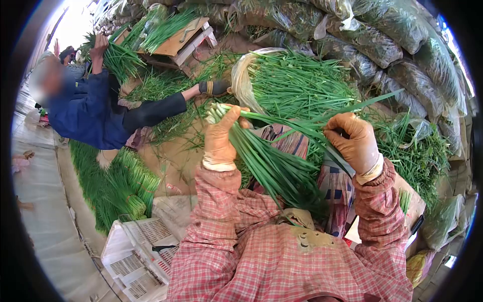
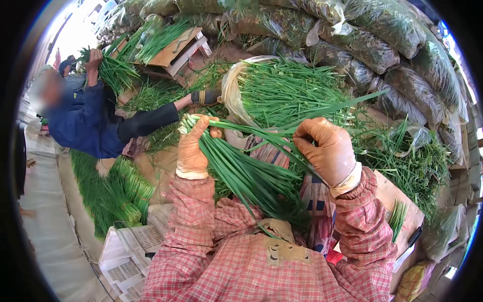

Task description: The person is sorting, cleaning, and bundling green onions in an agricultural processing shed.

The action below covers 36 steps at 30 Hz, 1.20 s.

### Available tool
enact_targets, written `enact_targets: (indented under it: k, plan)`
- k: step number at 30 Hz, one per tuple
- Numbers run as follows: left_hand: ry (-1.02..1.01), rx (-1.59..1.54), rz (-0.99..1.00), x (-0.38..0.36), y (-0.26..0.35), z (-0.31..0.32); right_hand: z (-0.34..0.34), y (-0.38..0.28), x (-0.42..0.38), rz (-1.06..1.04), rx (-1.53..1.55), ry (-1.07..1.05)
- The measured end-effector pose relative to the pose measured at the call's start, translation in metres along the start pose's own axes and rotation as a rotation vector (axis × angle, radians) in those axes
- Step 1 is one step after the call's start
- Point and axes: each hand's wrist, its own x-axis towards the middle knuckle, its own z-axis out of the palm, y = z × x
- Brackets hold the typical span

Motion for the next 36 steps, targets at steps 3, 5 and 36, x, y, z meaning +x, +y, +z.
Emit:
enact_targets:
  k: [3, 5, 36]
  plan:
    - [0.1, -0.032, 0.094, 0.005, -0.007, 0.015, 0.01, 0.016, -0.009, 0.256, 0.295, -0.145]
    - [0.119, -0.026, 0.162, 0.008, -0.011, 0.016, 0.022, 0.029, -0.021, 0.553, 0.675, -0.302]
    - [0.014, -0.33, 0.622, 0.029, 0.194, -0.139, -0.024, 0.088, -0.08, 0.344, -0.259, -0.481]
